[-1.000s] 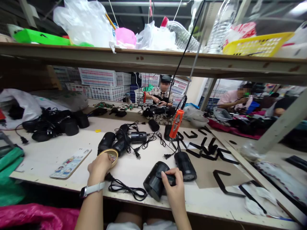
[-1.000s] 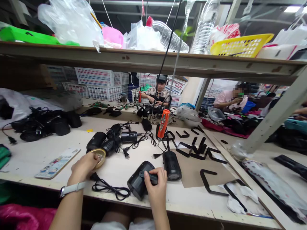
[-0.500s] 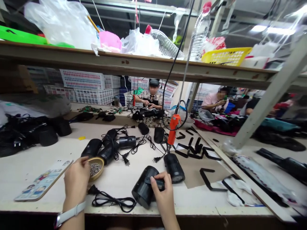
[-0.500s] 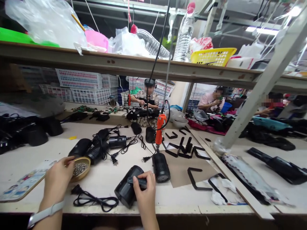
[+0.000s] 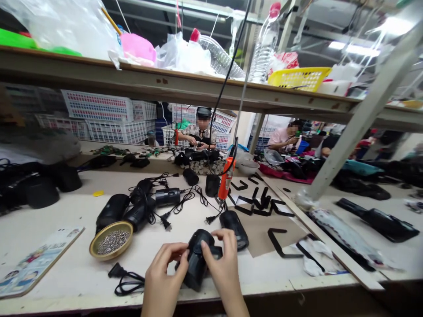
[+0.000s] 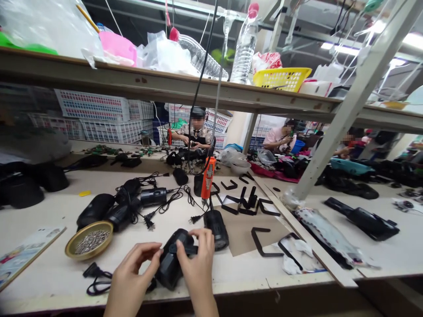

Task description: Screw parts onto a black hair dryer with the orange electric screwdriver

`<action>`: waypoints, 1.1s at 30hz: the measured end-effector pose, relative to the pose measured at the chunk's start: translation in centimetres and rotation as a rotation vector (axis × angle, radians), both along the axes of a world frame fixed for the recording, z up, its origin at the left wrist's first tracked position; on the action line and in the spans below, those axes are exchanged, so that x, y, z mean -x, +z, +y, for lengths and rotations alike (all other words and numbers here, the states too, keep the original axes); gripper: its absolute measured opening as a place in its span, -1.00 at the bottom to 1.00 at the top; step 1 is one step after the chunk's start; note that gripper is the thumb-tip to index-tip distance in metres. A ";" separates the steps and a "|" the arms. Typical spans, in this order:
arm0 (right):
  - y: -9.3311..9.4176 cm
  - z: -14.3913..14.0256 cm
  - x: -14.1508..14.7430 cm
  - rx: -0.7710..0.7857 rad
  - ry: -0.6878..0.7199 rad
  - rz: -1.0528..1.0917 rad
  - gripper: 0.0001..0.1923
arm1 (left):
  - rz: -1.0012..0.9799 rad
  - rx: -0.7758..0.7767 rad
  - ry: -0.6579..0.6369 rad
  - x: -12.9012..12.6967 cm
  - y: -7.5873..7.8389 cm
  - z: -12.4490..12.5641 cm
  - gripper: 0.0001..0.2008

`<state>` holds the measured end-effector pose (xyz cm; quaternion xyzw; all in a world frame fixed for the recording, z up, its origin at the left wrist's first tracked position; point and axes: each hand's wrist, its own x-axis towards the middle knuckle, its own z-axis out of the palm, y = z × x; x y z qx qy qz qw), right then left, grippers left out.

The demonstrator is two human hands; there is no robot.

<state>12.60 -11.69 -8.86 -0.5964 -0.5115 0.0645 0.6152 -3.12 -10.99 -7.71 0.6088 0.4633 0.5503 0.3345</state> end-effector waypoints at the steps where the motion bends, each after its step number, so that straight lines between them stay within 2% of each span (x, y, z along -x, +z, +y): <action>1: 1.1 0.6 -0.5 -0.026 -0.049 0.061 -0.73 | -0.019 -0.009 -0.005 -0.3 -0.1 -0.2 -0.83; 4: 5.0 4.3 -2.6 -0.125 -0.172 0.366 -0.58 | -0.069 -0.010 -0.020 -0.4 -0.3 -0.4 -0.83; 6: 7.5 7.7 -4.2 -0.134 -0.143 0.415 -0.44 | -0.095 0.003 -0.036 -0.3 -0.4 -0.3 -0.82; 9: 9.9 11.9 -5.6 -0.066 0.110 0.408 -0.35 | -0.118 0.002 -0.066 -0.2 -0.6 -0.4 -0.83; 11: 10.6 12.9 -5.4 -0.031 0.292 0.377 -0.33 | -0.137 -0.001 -0.087 -0.1 -0.8 -0.5 -0.84; 13: 10.8 12.6 -4.6 -0.039 0.397 0.350 -0.35 | -0.156 0.005 -0.099 0.0 -1.1 -0.5 -0.85; 16: 10.9 10.6 -2.5 -0.080 0.426 0.338 -0.41 | -0.134 0.010 -0.116 0.5 -1.9 -0.2 -0.86; 19: 11.3 8.5 -0.1 -0.167 0.280 0.373 -0.55 | -0.088 -0.006 -0.148 1.2 -2.7 0.1 -0.88; 22: 12.3 7.1 2.0 -0.290 0.170 0.510 -0.60 | -0.078 -0.033 -0.144 1.4 -3.1 0.2 -0.90; 27: 13.8 5.0 3.6 -0.346 0.369 0.704 -0.67 | -0.065 -0.079 -0.124 1.2 -3.1 0.3 -0.93; 33: 12.9 2.9 4.3 -0.306 0.450 0.719 -0.70 | -0.028 -0.196 -0.084 1.2 -2.6 0.4 -0.96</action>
